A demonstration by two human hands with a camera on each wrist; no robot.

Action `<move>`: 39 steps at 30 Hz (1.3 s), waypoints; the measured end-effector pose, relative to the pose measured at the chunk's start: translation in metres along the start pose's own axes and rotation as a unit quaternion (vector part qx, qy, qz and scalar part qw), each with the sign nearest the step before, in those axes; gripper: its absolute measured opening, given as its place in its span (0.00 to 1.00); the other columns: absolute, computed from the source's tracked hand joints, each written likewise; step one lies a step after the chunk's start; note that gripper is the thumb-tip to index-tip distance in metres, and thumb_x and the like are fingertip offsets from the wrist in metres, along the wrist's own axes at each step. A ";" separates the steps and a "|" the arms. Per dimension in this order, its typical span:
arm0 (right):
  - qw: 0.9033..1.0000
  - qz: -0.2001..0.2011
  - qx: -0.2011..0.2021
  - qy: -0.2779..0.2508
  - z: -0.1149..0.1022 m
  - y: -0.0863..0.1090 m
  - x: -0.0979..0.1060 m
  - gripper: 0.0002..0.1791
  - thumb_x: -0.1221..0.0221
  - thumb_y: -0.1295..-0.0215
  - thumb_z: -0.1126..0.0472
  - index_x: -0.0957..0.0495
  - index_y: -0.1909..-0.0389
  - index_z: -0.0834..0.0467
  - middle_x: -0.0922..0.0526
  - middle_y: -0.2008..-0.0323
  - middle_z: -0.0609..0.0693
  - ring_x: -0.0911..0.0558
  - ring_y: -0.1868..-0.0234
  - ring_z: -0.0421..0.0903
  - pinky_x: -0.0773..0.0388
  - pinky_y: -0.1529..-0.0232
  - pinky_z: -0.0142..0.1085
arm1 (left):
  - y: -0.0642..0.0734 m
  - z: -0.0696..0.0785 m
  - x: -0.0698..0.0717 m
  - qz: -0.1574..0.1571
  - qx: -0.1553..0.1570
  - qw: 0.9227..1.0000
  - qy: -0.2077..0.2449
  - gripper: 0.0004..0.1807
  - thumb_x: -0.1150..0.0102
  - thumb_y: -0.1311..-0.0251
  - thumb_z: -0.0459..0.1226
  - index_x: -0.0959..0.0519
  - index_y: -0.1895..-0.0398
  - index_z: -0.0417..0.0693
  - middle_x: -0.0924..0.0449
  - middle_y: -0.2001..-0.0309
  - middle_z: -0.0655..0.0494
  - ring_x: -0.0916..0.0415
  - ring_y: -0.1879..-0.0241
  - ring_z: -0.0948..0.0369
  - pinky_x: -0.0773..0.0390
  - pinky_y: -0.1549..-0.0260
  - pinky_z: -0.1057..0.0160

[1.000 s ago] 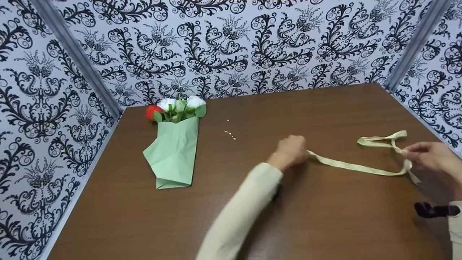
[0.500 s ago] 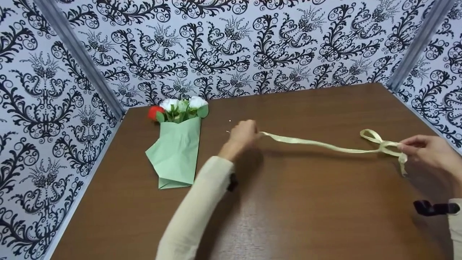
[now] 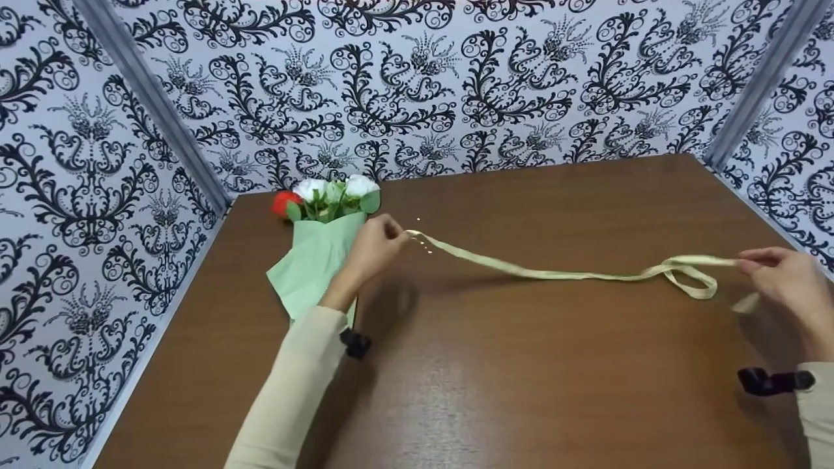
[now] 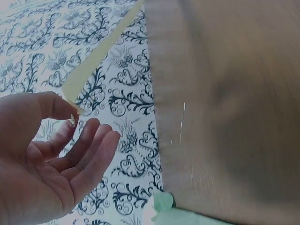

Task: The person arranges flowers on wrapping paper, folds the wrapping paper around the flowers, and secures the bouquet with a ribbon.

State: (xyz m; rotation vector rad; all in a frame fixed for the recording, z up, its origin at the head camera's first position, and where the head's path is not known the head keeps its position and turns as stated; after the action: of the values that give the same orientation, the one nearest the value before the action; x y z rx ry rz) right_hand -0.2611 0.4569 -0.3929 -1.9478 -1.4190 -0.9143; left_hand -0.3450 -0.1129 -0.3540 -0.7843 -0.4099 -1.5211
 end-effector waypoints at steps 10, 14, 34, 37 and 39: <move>0.996 -0.036 0.065 0.039 -0.077 0.009 -0.047 0.24 0.50 0.24 0.51 0.24 0.41 0.66 0.25 0.41 0.75 0.27 0.42 0.75 0.31 0.45 0.64 | 0.021 0.012 0.018 -0.028 -0.032 0.998 0.045 0.03 0.34 0.41 0.33 0.15 0.67 0.41 0.14 0.67 0.47 0.21 0.70 0.61 0.20 0.67 0.66; 0.991 -0.029 0.131 0.020 -0.117 0.017 -0.075 0.20 0.47 0.25 0.53 0.19 0.46 0.64 0.18 0.48 0.70 0.21 0.47 0.69 0.27 0.50 0.56 | 0.031 0.020 0.021 -0.067 -0.028 0.993 0.093 0.02 0.35 0.41 0.30 0.16 0.65 0.38 0.15 0.66 0.47 0.20 0.71 0.63 0.15 0.71 0.63; 0.891 -0.288 0.305 -0.175 -0.285 0.072 -0.182 0.20 0.44 0.26 0.52 0.22 0.39 0.58 0.16 0.43 0.57 0.18 0.43 0.53 0.22 0.40 0.45 | 0.045 0.036 0.028 -0.196 -0.039 0.951 0.235 0.06 0.36 0.39 0.29 0.17 0.60 0.34 0.14 0.64 0.54 0.18 0.67 0.64 0.13 0.68 0.54; 0.877 -0.320 0.300 -0.195 -0.295 0.073 -0.192 0.20 0.43 0.26 0.53 0.20 0.42 0.60 0.15 0.46 0.58 0.18 0.44 0.50 0.24 0.41 0.40 | 0.046 0.034 0.029 -0.208 -0.021 0.953 0.219 0.11 0.35 0.38 0.32 0.15 0.54 0.36 0.12 0.57 0.48 0.16 0.66 0.64 0.13 0.65 0.54; 0.874 -0.328 0.299 -0.198 -0.299 0.072 -0.196 0.19 0.41 0.27 0.54 0.19 0.43 0.61 0.14 0.48 0.59 0.17 0.47 0.47 0.24 0.44 0.35 | 0.046 0.033 0.030 -0.213 -0.013 0.955 0.207 0.13 0.34 0.38 0.33 0.15 0.51 0.37 0.12 0.52 0.45 0.14 0.66 0.64 0.13 0.63 0.55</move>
State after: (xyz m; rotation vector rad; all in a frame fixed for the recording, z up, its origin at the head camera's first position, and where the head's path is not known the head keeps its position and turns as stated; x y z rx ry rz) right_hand -0.2931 0.0942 -0.3674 -1.2155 -2.3418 -0.2376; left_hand -0.2909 -0.1186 -0.3196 -0.3864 -0.2508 -2.0440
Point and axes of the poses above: each hand's wrist, its own y-axis away from the middle knuckle, its own x-axis out of the back of the hand, z = x × y, the point moved 4 cm from there along -y, towards the middle knuckle
